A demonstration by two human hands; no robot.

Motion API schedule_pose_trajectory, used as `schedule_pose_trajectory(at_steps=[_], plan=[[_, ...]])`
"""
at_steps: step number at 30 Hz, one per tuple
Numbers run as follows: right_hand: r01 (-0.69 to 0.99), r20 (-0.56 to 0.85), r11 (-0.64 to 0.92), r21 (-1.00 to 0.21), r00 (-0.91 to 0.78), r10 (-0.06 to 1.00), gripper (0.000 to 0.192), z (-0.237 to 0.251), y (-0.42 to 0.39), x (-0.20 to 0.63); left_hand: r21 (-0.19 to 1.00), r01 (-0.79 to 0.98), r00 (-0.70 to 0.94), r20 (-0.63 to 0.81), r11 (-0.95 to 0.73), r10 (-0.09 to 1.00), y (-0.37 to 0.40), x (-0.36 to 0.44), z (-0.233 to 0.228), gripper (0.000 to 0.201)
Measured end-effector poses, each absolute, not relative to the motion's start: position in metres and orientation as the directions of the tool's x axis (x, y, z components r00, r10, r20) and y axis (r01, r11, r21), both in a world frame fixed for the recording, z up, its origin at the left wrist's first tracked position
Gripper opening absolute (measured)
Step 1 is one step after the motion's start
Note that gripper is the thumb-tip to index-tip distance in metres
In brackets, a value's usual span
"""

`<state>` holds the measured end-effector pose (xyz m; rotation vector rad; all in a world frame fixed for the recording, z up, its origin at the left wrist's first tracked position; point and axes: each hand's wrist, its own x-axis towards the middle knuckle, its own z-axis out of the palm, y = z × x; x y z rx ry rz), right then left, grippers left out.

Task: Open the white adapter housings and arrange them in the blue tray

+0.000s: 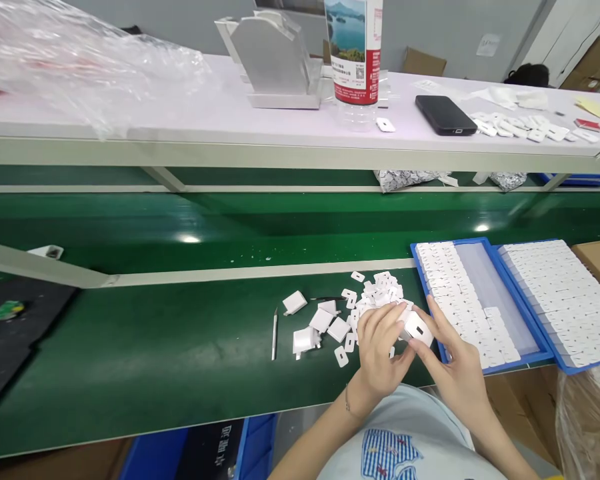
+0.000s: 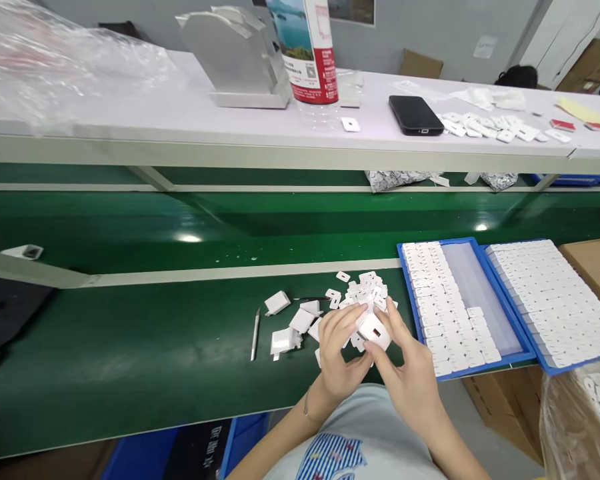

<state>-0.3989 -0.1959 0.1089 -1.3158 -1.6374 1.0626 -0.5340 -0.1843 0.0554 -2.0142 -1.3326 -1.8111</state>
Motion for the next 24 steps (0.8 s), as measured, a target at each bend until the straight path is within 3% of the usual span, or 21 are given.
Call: schedule_pose_trajectory(at_steps=[6,8,12,14,15,17,20,22,24], plan=[[0.300,-0.020,0.046,-0.953,-0.216,0.976,0.064,0.106,-0.192,-0.400,0.345,0.732,-0.033,0.879,-0.588,0.475,-0.183,-0.537,0.053,0.020],[0.189,-0.043,-0.001,-0.982,-0.220,0.975,0.065,0.101,-0.191,-0.401,0.369,0.720,-0.060,0.876,-0.587,0.478,-0.183,-0.538,0.054,0.023],[-0.100,-0.148,-0.176,-0.979,-0.244,0.958,0.046,0.086,-0.190,-0.403,0.381,0.717,-0.085,0.879,-0.584,0.469,-0.183,-0.534,0.057,0.034],[-0.163,-0.128,-0.171,-0.972,-0.246,0.961,0.043,0.083,-0.189,-0.402,0.371,0.686,-0.053,0.884,-0.626,0.465,-0.184,-0.532,0.060,0.034],[-0.163,-0.092,-0.131,-0.978,-0.227,0.969,0.043,0.083,-0.189,-0.400,0.393,0.637,-0.030,0.873,-0.664,0.487,-0.185,-0.533,0.062,0.035],[-0.098,-0.009,-0.028,-0.995,-0.190,0.982,0.043,0.087,-0.188,-0.392,0.548,0.464,0.012,0.781,-0.696,0.624,-0.188,-0.536,0.068,0.041],[0.109,0.103,0.128,-0.986,-0.214,0.971,0.043,0.100,-0.189,-0.376,0.871,0.114,0.114,0.466,-0.478,0.877,-0.193,-0.546,0.078,0.051],[0.228,0.150,0.221,-0.948,-0.292,0.945,0.045,0.109,-0.190,-0.366,0.953,-0.075,0.186,0.301,-0.292,0.935,-0.192,-0.552,0.083,0.053],[0.282,0.187,0.294,-0.913,-0.350,0.918,0.047,0.115,-0.191,-0.361,0.958,-0.201,0.215,0.249,-0.207,0.945,-0.190,-0.554,0.085,0.051]])
